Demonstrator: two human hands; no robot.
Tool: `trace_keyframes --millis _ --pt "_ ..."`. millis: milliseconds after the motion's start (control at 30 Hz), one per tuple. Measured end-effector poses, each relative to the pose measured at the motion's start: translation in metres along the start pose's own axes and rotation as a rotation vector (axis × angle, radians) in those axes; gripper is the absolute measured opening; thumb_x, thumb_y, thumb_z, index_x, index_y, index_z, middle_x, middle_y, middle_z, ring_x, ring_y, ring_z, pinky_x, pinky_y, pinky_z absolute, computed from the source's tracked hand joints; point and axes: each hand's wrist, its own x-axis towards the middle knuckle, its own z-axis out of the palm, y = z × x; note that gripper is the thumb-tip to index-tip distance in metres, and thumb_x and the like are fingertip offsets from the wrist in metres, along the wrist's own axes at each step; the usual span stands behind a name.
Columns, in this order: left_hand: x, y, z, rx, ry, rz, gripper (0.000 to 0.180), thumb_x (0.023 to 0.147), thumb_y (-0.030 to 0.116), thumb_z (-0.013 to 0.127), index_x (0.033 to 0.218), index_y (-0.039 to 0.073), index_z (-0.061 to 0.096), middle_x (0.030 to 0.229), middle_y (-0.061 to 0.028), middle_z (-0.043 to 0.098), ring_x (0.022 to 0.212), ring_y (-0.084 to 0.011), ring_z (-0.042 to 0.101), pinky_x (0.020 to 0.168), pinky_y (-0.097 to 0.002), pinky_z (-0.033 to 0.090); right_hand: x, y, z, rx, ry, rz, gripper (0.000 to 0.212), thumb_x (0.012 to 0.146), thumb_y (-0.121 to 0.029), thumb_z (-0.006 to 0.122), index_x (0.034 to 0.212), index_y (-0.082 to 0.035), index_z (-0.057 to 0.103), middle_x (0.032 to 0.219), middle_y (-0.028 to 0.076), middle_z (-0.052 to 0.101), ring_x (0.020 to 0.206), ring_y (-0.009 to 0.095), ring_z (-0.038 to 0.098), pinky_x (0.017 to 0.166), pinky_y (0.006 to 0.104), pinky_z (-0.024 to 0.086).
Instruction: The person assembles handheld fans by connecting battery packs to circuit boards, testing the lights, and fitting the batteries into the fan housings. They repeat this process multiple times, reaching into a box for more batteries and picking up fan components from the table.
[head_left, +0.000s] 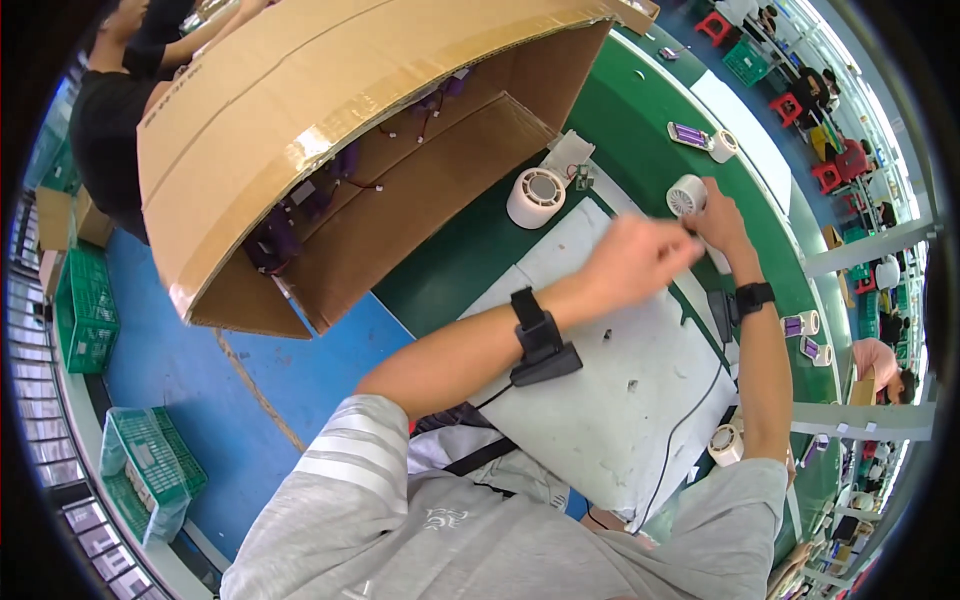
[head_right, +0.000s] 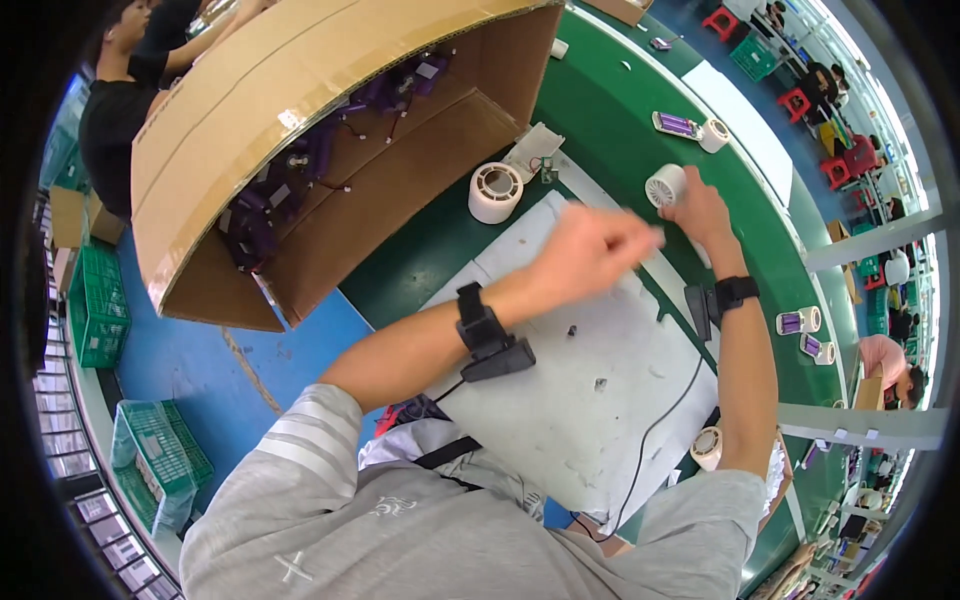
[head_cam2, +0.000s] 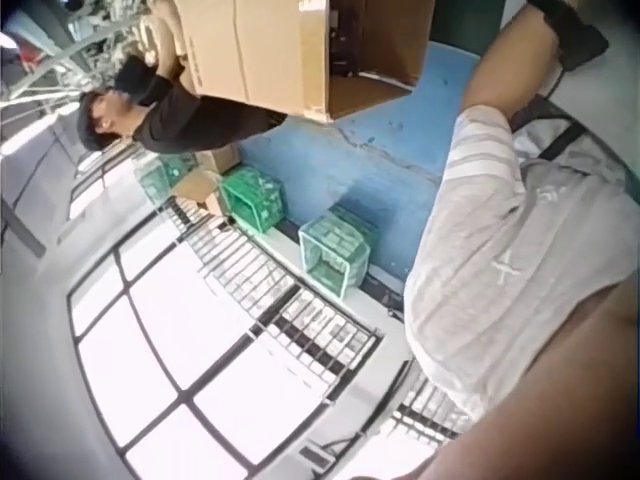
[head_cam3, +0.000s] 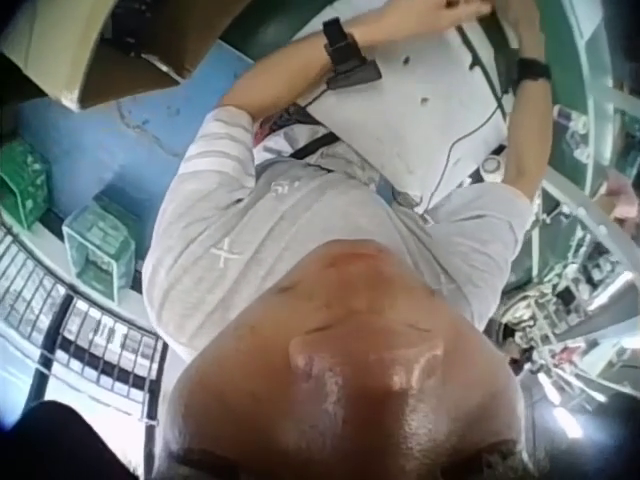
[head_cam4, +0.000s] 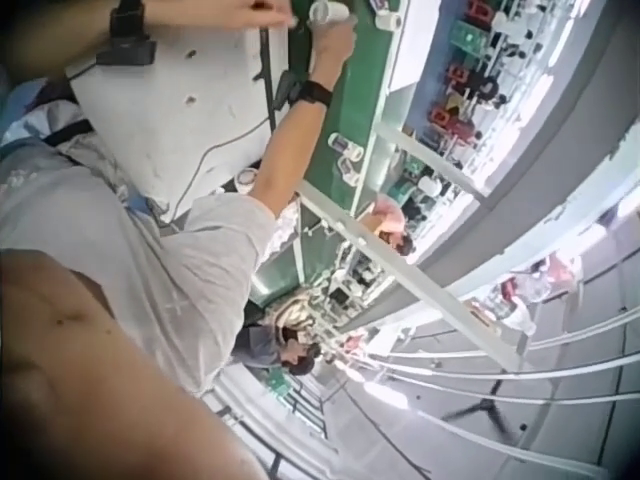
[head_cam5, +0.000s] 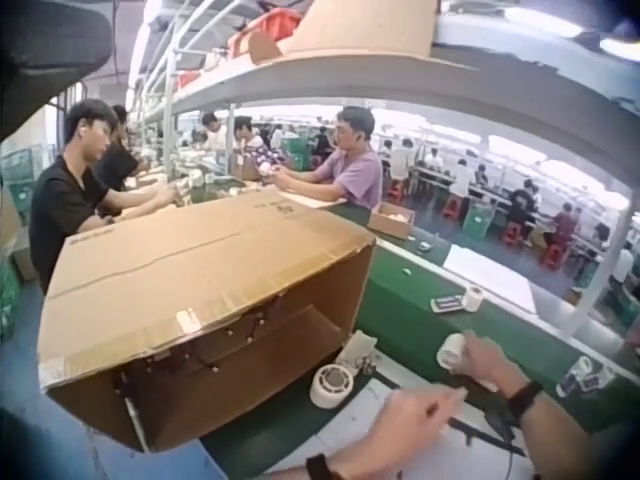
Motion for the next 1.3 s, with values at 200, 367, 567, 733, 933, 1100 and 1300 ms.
trace_keyframes --millis 200,367,567,733,933,1100,1300 --pt "0.056 0.010 -0.123 0.518 0.340 -0.255 0.028 0.080 0.028 0.068 0.093 0.004 0.071 0.089 -0.0165 0.071 0.083 -0.0257 0.070 0.074 -0.0353 0.054 -0.073 0.032 0.004 0.135 0.103 -0.106 0.085 0.064 -0.007 0.076 0.140 -0.012 0.036 0.105 0.026 0.064 0.098 0.044 0.061 0.084 0.0471 0.049" --pt "0.071 -0.070 -0.209 1.268 0.194 -0.620 0.042 0.077 0.039 0.070 0.105 0.007 0.069 0.108 -0.0207 0.067 0.104 -0.0370 0.064 0.088 -0.0462 0.052 -0.133 0.003 -0.025 0.258 0.175 -0.028 0.069 0.068 0.004 0.062 0.134 -0.008 0.045 0.104 0.027 0.063 0.097 0.043 0.061 0.081 0.0434 0.049" --pt "0.071 -0.098 -0.241 1.293 0.093 -0.700 0.047 0.077 0.039 0.071 0.109 0.005 0.067 0.111 -0.0221 0.066 0.106 -0.0354 0.063 0.092 -0.0453 0.051 -0.236 -0.040 -0.010 -0.017 0.421 -0.107 0.054 0.070 0.014 0.048 0.120 -0.005 0.057 0.097 0.018 0.058 0.083 0.040 0.060 0.069 0.0475 0.047" --pt "0.069 -0.090 -0.228 1.460 0.123 -0.649 0.045 0.077 0.038 0.070 0.108 0.005 0.068 0.105 -0.0233 0.067 0.105 -0.0379 0.063 0.091 -0.0466 0.051 -0.314 -0.061 0.018 0.041 0.301 -0.041 0.049 0.073 0.011 0.052 0.119 -0.003 0.057 0.099 0.015 0.055 0.077 0.036 0.060 0.063 0.0420 0.049" --pt "0.071 -0.078 -0.239 0.865 0.180 -0.625 0.019 0.085 0.015 0.061 0.097 0.000 0.067 0.088 -0.0157 0.070 0.083 -0.0267 0.069 0.073 -0.0350 0.056 -0.332 -0.071 0.025 0.550 0.143 -0.131 0.041 0.078 0.005 0.060 0.119 -0.002 0.056 0.108 0.013 0.056 0.074 0.027 0.063 0.062 0.0364 0.051" --pt "0.065 0.009 -0.163 0.676 0.194 -0.139 0.014 0.090 0.004 0.057 0.099 -0.001 0.066 0.078 -0.0092 0.070 0.071 -0.0123 0.066 0.063 -0.0236 0.051 -0.325 -0.045 0.029 0.810 0.365 -0.096 0.051 0.075 0.006 0.069 0.123 0.000 0.054 0.120 0.013 0.057 0.081 0.018 0.062 0.068 0.0302 0.051" --pt "0.007 0.116 -0.032 0.206 -0.458 -0.054 0.016 0.091 0.004 0.060 0.105 -0.003 0.064 0.086 -0.0074 0.070 0.077 -0.0102 0.064 0.066 -0.0211 0.047 -0.291 -0.053 0.029 0.834 0.943 -0.121 0.046 0.073 0.002 0.073 0.117 0.001 0.060 0.108 0.011 0.063 0.089 0.020 0.062 0.076 0.0282 0.049"
